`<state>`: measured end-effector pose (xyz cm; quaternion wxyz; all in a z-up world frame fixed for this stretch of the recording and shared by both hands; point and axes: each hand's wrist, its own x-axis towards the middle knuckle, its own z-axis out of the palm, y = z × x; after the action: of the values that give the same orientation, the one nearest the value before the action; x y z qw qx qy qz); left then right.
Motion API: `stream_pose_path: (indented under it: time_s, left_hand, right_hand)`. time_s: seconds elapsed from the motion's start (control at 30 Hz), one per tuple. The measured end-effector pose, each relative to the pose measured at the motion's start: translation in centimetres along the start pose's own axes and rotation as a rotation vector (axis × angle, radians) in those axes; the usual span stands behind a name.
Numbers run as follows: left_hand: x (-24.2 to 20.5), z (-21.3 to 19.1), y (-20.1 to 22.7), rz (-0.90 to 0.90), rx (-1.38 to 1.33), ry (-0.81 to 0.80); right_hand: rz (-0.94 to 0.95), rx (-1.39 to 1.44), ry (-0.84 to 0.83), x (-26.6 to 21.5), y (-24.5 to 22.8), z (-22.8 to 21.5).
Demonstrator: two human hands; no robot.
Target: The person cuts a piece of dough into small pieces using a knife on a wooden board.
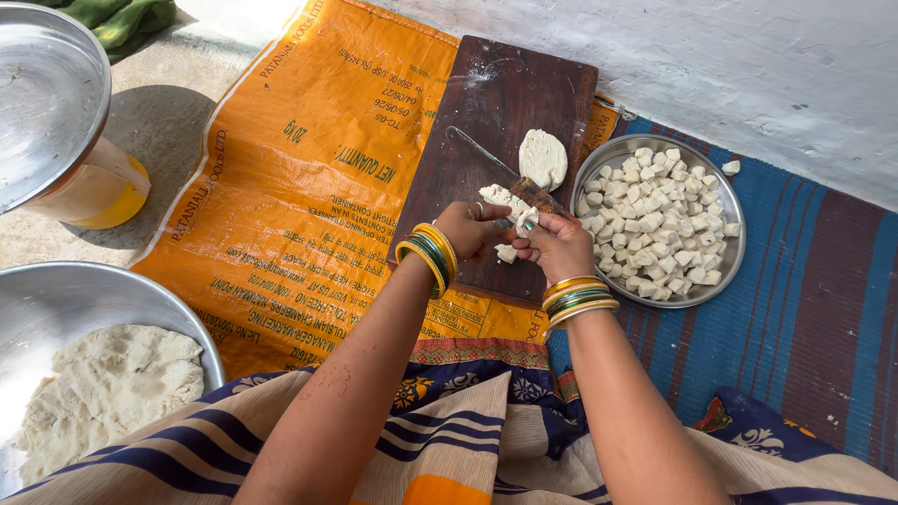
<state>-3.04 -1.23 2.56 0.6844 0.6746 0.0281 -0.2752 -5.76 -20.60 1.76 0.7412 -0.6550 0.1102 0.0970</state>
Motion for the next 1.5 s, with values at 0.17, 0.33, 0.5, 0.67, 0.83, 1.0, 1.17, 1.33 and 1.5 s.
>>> stream_pose_path:
  time_s: [0.17,0.33,0.5,0.67,0.83,1.0,1.17,1.33,1.5]
  left_hand:
    - [-0.7,-3.0,-0.2,0.081,-0.355,0.266]
    - [-1.2,-5.7,-2.2,-0.049,-0.545,0.487]
    - [-0.8,-6.6,-4.0,-0.079,-0.573,0.510]
    - [-0.3,-6.6,-4.7,-0.076,-0.568,0.505]
    - [-0.3,-6.5,-4.9,-0.069,-0.572,0.492]
    - [0.3,-6.6,-5.5,-0.076,-0.579,0.496]
    - [0.8,-6.7,-6.2,0.017,-0.516,0.522]
    - [-0.7,-5.2,-5.0,0.008,0.825,0.399]
    - [-1.8,-4.4,-3.9,-0.094,1.025,0.386]
  right_hand:
    - [0.324,0.639,0.021,-1.8,-2.8,-0.6]
    - [0.296,0.680,0.028,-0.7,-2.4,-1.8]
    - [0.180,0.579,-0.083,1.0,0.8,-3.8]
    - [0.191,0.473,-0.084,1.2,1.4,-3.9]
    - [0.298,0.689,-0.011,-0.5,-1.2,-2.5]
    - [0.289,0.467,0.113,-1.2,-2.6,-1.4]
    - [0.178,0.459,0.255,-0.4,-1.2,-2.0]
    - [0.249,0.113,0.207,0.6,1.1,-3.2]
    - [-0.408,-0.855,0.112,-1.0,5.8,-0.4]
